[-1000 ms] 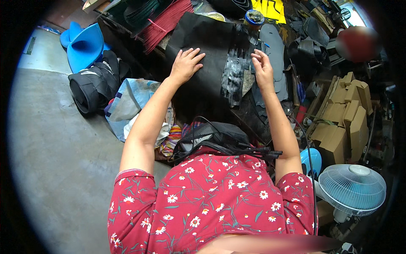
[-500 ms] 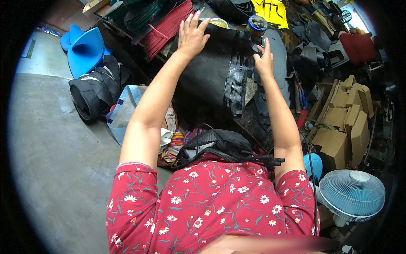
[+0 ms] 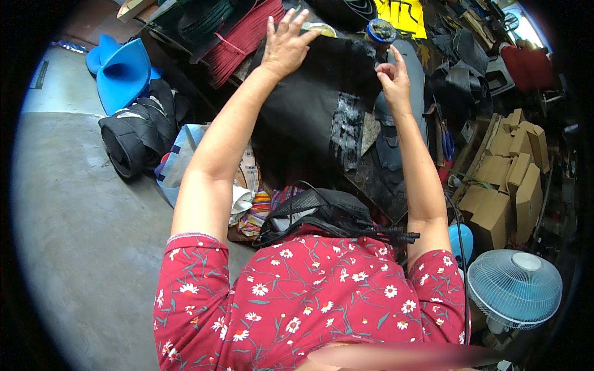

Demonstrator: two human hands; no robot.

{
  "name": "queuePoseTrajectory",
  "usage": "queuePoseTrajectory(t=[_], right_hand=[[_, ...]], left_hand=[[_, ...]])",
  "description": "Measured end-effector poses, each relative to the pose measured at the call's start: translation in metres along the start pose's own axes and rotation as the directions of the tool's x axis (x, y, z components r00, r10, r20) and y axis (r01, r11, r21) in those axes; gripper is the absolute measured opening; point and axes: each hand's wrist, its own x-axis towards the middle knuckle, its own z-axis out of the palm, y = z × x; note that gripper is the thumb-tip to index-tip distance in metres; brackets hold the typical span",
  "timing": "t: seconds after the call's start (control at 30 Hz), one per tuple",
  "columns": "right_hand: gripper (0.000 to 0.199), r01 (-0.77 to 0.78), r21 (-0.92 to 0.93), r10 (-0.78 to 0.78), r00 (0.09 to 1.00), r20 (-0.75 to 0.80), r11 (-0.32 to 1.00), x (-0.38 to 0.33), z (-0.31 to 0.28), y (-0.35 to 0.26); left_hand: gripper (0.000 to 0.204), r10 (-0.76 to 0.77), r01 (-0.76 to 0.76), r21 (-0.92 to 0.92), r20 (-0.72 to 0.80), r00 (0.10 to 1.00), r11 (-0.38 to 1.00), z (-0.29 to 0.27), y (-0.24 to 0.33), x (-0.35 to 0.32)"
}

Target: The person handles black leather pieces on a workbench, aligns and presses them together, and applies a substance from a small container to the edges. The person then places the assembled pieces onto a larger leather sheet and smooths them down.

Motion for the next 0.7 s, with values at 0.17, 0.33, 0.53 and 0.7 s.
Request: queuePoseTrajectory(t=[0.17,0.33,0.53,0.7], right_hand=[[0.072,-0.044,-0.032,0.044,0.999,-0.002,0.999,-0.006,-0.002,-0.005],[0.069,-0.018,-0.027,0.016,0.997,-0.071,0.999,0.006,0.001,0.004],[0.058,-0.287,0.038,0.289,0.955,-0.061,0.957,0.002,-0.001,0.010],[0.075,-0.362,0.212,0.367,0.930,0.018,0.908,-0.019,-0.007,0.005]], left_hand=[[0.036,-0.010,0.011,-0.071,0.012,1.000,0.997,0.001,0.000,0.003],[0.023,0.133,-0.141,-0.076,-0.100,0.986,0.987,-0.009,-0.004,0.007],[0.016,0.105,-0.112,-0.054,-0.120,0.987,0.992,-0.012,-0.005,0.007],[0.013,0.088,-0.097,-0.093,-0.104,0.991,0.991,-0.006,-0.003,0.001]])
